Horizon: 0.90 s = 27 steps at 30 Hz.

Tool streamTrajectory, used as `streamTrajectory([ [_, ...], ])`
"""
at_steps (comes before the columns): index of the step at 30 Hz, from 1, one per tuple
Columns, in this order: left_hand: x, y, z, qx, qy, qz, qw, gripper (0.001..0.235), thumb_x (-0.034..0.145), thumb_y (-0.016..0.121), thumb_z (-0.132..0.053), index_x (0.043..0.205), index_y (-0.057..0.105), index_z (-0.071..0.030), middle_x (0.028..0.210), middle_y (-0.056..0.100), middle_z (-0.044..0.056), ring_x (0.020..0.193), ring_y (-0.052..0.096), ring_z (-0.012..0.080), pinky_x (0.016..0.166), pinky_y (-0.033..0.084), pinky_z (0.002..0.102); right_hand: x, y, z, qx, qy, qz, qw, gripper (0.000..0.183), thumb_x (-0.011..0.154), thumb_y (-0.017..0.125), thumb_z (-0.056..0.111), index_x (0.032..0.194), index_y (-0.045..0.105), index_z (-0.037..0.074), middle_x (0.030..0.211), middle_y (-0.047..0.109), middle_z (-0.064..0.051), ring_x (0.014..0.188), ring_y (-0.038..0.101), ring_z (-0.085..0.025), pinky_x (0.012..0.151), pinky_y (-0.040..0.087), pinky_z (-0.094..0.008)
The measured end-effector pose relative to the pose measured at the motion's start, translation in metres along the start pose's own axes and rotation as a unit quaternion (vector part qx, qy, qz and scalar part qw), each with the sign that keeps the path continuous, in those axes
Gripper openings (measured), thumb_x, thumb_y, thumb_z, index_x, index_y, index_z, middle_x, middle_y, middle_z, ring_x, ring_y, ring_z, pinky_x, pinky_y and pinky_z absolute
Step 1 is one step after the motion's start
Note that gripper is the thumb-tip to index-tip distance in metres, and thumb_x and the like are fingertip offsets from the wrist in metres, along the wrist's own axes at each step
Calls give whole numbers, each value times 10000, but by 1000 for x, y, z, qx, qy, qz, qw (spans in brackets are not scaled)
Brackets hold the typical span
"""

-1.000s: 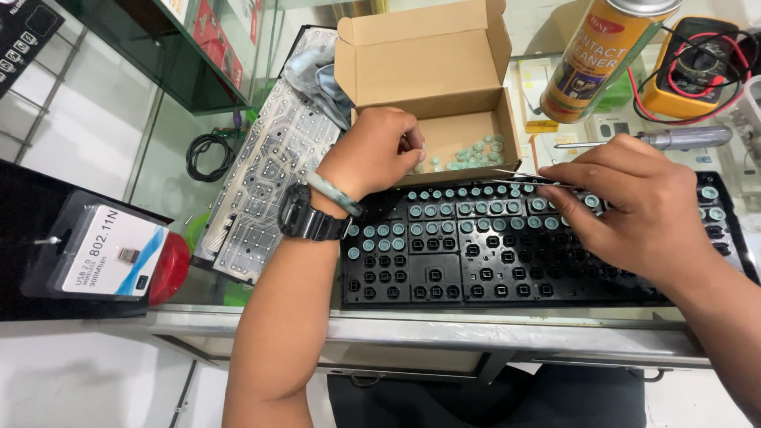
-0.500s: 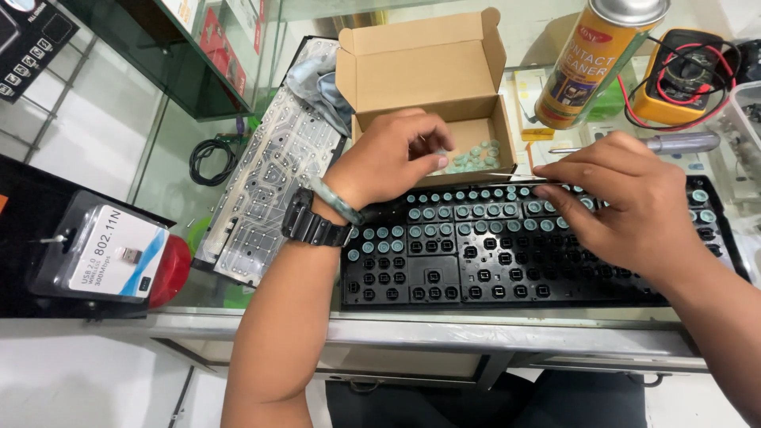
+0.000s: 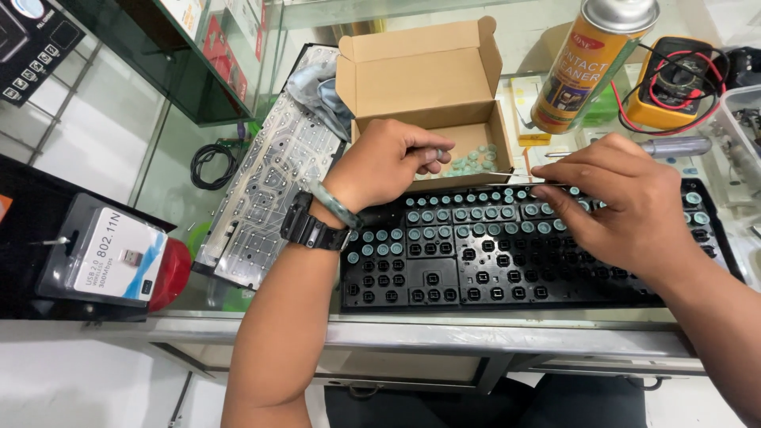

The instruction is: The person uses tweezers to place small, light-green circular keycaps into the slots of a black keyboard base. The keycaps are taken from a cardboard box and placed one by one into the keyboard.

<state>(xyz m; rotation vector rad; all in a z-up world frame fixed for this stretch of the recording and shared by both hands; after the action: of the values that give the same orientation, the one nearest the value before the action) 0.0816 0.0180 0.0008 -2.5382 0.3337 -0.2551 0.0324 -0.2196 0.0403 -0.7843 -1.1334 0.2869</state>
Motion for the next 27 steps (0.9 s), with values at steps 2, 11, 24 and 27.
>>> streamTrajectory([
  [2, -1, -1, -7, 23, 12, -2, 1000, 251, 960, 608, -78, 1164, 754, -75, 1029, 821, 65, 865, 800, 91, 859, 658, 243, 0, -1, 1, 1, -4, -2, 1000, 136, 958, 826, 44, 1074, 782, -13, 965, 729, -123, 844, 619, -283, 792, 499, -374],
  [11, -6, 4, -25, 67, 34, 1, 997, 158, 909, 735, -195, 1047, 799, -151, 985, 824, 5, 900, 778, 100, 833, 632, 245, 0, 0, 3, 1, -16, -8, 1000, 164, 944, 850, 56, 1089, 787, 14, 972, 718, -110, 834, 593, -278, 786, 487, -363],
  [24, -10, 18, -36, 105, 133, 12, 985, 163, 915, 710, -218, 1022, 819, -162, 1017, 821, 21, 975, 776, 143, 910, 588, 292, 2, 2, 10, 5, -38, 7, 999, 125, 959, 805, 19, 1082, 785, 27, 1002, 737, -87, 814, 573, -281, 777, 478, -350],
  [27, -10, 22, -35, 101, 156, 16, 982, 180, 930, 681, -206, 1033, 811, -137, 1021, 815, 35, 966, 759, 167, 889, 571, 309, 2, 3, 9, -2, -31, 14, 999, 117, 956, 808, 41, 1070, 784, 29, 1003, 741, -83, 822, 574, -284, 775, 481, -349],
])
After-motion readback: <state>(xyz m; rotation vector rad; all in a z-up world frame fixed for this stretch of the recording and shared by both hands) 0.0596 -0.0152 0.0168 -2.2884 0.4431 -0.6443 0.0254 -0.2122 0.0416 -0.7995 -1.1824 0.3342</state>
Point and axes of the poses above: each hand's wrist, its own x-axis towards the middle knuckle, its own y-axis out of the palm, z = x × y, the point moved 7 cm from there along x, towards the middle knuckle
